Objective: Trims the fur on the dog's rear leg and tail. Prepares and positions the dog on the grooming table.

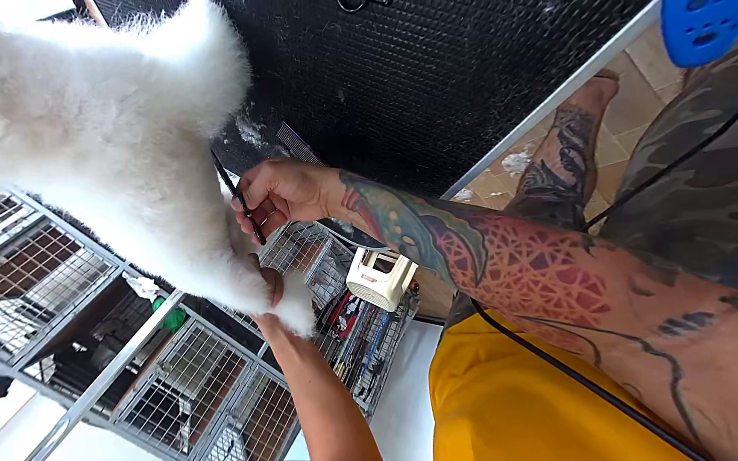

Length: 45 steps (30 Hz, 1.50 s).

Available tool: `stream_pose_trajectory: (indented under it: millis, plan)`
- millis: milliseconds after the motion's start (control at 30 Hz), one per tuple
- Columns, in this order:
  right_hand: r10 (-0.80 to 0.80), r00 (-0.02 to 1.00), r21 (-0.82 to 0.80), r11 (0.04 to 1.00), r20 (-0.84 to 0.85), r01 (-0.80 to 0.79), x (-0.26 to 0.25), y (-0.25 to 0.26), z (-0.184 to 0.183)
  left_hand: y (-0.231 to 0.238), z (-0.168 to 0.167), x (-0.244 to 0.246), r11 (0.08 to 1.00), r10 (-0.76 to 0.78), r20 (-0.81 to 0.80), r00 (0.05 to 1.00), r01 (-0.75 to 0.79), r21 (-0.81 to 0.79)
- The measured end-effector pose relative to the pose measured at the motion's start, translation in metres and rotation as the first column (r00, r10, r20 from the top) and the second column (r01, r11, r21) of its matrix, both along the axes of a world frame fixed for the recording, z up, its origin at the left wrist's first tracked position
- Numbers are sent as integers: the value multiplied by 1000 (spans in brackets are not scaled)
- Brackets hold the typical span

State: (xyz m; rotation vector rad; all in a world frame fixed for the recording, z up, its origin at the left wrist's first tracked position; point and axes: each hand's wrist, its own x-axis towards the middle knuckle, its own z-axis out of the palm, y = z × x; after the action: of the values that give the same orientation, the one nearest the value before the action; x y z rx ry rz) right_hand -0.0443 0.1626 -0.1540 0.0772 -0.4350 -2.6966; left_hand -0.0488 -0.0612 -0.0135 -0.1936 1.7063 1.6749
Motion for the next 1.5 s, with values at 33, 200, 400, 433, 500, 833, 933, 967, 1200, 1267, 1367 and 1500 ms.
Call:
stream_pose_trajectory:
  millis: [33, 200, 400, 433, 500, 833, 933, 967, 1200, 1267, 1367, 1500]
  plan:
    - [2, 1000, -8, 1000, 10, -2, -1, -1, -1, -2, 1, -1, 1000, 7, 14, 1000, -7, 15]
    - [-18, 1000, -18, 1000, 15, 18, -6, 7, 0, -27, 2, -6, 999, 3, 23, 1000, -4, 51]
    - [-32, 999, 54, 998, 25, 30, 10, 3, 8, -7, 0, -3, 998, -50, 6, 999, 49, 35]
    - [-42, 999, 58, 997, 21, 41, 18, -1, 15, -7, -1, -3, 998, -53, -11, 999, 53, 27]
    - [-68, 995, 84, 995, 73, 62, 35, -13, 32, 5, 4, 10, 989, 75, -112, 991, -88, -119]
    - [-57, 990, 11, 998, 128, 57, 54, -34, 81, 55, 18, 29, 833, 226, -331, 916, -358, -422]
    - [-20, 983, 10, 1000, 180, 19, 55, -31, 85, 23, 11, 26, 942, 164, -330, 930, -247, -228]
    - [-15, 981, 5, 1000, 191, 15, 56, -30, 85, 19, 10, 25, 946, 156, -323, 933, -235, -222]
    - [-1, 983, -8, 1000, 183, 3, 56, -28, 88, 18, 7, 24, 966, 180, -263, 948, -221, -136]
    - [34, 977, -10, 999, 212, -33, 58, -26, 91, 10, 8, 28, 930, 191, -321, 928, -275, -242]
    - [8, 979, -41, 999, 204, 1, 61, -29, 90, 4, 8, 32, 897, 209, -359, 910, -325, -300]
    - [4, 981, -55, 998, 192, 7, 59, -26, 92, -5, 5, 23, 916, 124, -371, 920, -250, -314]
